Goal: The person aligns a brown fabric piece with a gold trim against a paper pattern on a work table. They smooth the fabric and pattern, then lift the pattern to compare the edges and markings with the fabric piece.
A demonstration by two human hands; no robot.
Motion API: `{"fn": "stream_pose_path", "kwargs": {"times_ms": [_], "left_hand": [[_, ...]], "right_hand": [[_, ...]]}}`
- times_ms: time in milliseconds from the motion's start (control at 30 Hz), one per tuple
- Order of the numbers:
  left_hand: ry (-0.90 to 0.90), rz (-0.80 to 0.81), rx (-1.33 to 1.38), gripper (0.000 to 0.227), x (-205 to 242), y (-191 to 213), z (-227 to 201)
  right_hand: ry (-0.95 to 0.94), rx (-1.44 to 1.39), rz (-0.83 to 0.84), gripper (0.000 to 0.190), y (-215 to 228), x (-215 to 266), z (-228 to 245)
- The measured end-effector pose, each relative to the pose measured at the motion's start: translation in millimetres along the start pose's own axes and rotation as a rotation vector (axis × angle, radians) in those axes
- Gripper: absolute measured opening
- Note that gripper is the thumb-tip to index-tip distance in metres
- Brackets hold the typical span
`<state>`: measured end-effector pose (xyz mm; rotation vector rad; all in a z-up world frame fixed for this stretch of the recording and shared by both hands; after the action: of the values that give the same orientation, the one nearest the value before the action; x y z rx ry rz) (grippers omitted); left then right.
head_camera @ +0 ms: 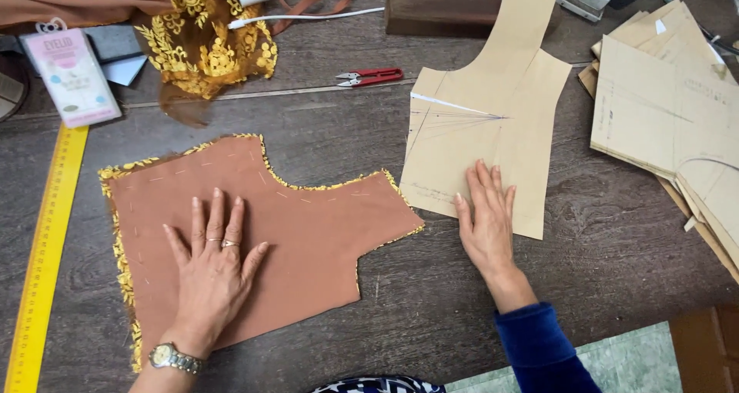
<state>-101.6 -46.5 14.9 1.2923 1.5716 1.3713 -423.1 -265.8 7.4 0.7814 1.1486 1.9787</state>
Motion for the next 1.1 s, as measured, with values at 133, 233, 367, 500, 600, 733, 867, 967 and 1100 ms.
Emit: {"fn": "stream_pose_path", "kwargs": {"times_ms": [133,233,367,500,600,733,867,967,1100], "left_hand": [[-0.11,-0.069,0.066,0.063,-8,15,-44],[-0.3,-0.078,0.174,0.034,-16,12,-85],[-0.467,-0.003,0.287,0.023,-30,-1,-131],[-0.512,0.026,0.211,0.022,-45,-25,-153],[-0.51,0.047,0.191,0.021,-49,-32,-155],[-0.509,0.04,0.194,0.017,-52,-30,-155],[-0.505,0.025,0.196,0.013,-52,-24,-154],[-0.531,0.032,0.17,0.017,-50,-23,-155],[-0.596,0.034,0.09,0.023,-47,-22,-159]], "right_hand": [[0.169,-0.01,-0.194,0.037,-7,21,13],[0.268,-0.037,-0.249,0.02,-18,35,20],[0.33,-0.078,-0.236,0.012,-14,46,35],[0.427,-0.169,-0.14,0.013,-17,49,35],[0.498,-0.13,-0.133,0.013,-14,47,42],[0.495,-0.103,-0.128,0.013,-15,45,44],[0.492,-0.083,-0.12,0.014,-11,44,48],[0.491,-0.063,-0.121,0.014,-10,43,50],[0.487,-0.016,-0.121,0.016,-9,43,52]]}}
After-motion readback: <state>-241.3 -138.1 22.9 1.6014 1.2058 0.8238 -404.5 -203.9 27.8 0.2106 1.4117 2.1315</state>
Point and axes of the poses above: each hand's wrist, its own x-axis away from the middle knuckle, its own y-axis out of the back of the hand, z = x × y, the point moved 3 cm from there along -x, towards the middle knuckle, and after that the axes turned 14 degrees about z, right-handed, at the moved point
